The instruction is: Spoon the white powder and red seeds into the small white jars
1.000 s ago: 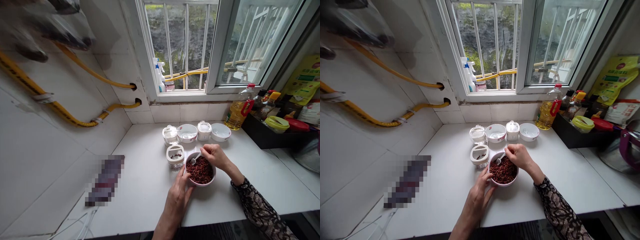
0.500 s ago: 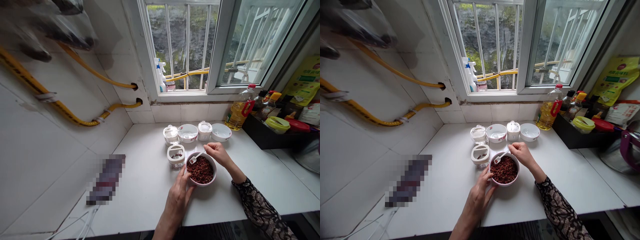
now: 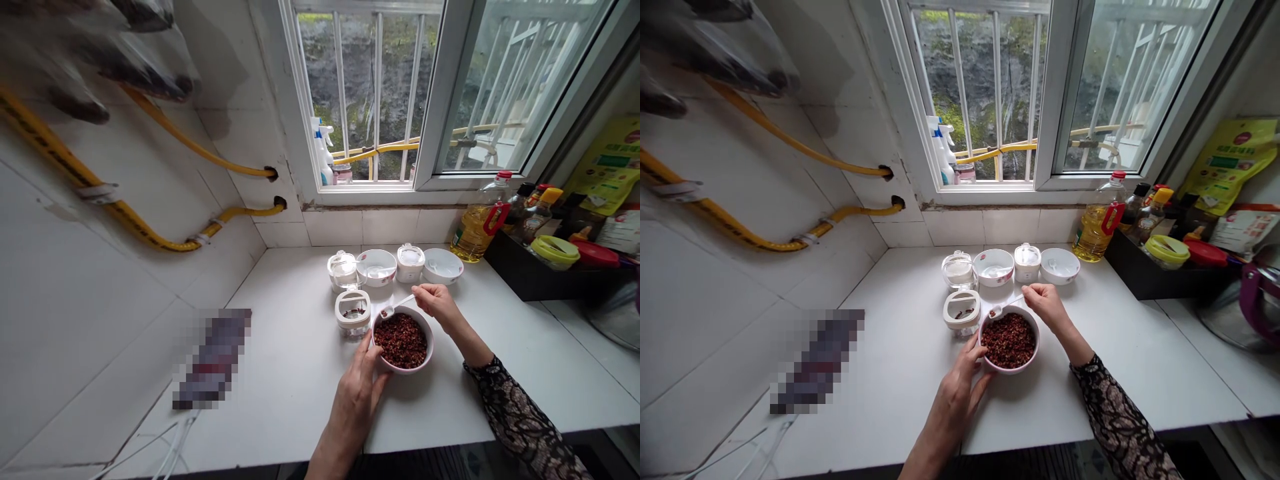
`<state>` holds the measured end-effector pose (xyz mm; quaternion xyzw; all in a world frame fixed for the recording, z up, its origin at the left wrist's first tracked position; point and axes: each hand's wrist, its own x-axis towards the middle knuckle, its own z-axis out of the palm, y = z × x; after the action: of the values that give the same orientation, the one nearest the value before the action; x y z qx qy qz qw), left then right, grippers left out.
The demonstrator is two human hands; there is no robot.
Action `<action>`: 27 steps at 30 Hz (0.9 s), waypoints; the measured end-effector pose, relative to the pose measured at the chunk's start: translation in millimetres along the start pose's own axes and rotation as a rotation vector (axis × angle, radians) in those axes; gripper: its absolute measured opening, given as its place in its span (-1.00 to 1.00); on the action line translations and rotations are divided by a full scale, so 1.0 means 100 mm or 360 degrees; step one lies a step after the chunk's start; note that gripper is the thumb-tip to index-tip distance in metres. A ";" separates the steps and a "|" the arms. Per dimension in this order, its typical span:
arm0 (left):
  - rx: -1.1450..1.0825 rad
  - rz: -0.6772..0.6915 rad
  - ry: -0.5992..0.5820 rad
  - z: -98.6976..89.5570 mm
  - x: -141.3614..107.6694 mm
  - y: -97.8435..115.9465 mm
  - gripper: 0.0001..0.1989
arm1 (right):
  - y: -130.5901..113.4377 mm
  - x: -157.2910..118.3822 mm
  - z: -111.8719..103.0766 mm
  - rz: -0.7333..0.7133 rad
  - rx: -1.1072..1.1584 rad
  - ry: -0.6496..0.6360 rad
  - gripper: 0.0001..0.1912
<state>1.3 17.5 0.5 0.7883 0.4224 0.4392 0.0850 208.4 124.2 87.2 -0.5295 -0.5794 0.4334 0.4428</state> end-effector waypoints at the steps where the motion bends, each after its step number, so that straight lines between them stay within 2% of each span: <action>1: 0.0009 0.0001 0.0004 0.00 0.00 0.00 -0.63 | -0.02 0.00 0.02 -0.0016 0.0033 0.0018 -0.45; 6: 0.0020 -0.0019 -0.0006 -0.02 0.01 0.01 -0.64 | -0.16 -0.07 0.22 -0.0361 0.0026 0.0212 -0.45; 10: 0.0034 -0.0004 0.0005 0.00 0.00 0.00 -0.64 | -0.23 -0.15 0.38 -0.0882 -0.0335 0.0351 -0.56; 14: 0.0036 0.0012 0.0039 0.02 0.00 -0.02 -0.62 | -0.23 -0.20 0.45 -0.1549 -0.0920 0.0198 -0.67; 16: 0.0029 0.0010 0.0036 0.01 0.00 -0.02 -0.61 | -0.23 -0.20 0.43 -0.1685 -0.1010 0.0165 -0.70; 18: 0.0021 0.0000 0.0017 0.00 0.01 -0.01 -0.62 | -0.25 -0.19 0.35 -0.1657 -0.0942 0.0267 -0.70; 21: 0.0011 -0.0033 -0.0016 -0.01 0.01 0.01 -0.64 | -0.27 -0.15 0.16 -0.1385 -0.0771 0.0429 -0.66; 24: -0.0003 -0.0049 -0.0017 -0.01 0.00 0.01 -0.64 | -0.23 -0.10 -0.04 -0.1043 -0.0721 0.0310 -0.60; 27: 0.0009 -0.0026 -0.0002 -0.01 0.00 0.00 -0.64 | -0.17 -0.07 -0.16 -0.0874 -0.0755 0.0193 -0.55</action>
<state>0.8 17.1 0.8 0.7854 0.4299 0.4367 0.0868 220.3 116.7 106.7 -0.4668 -0.7570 0.1200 0.4411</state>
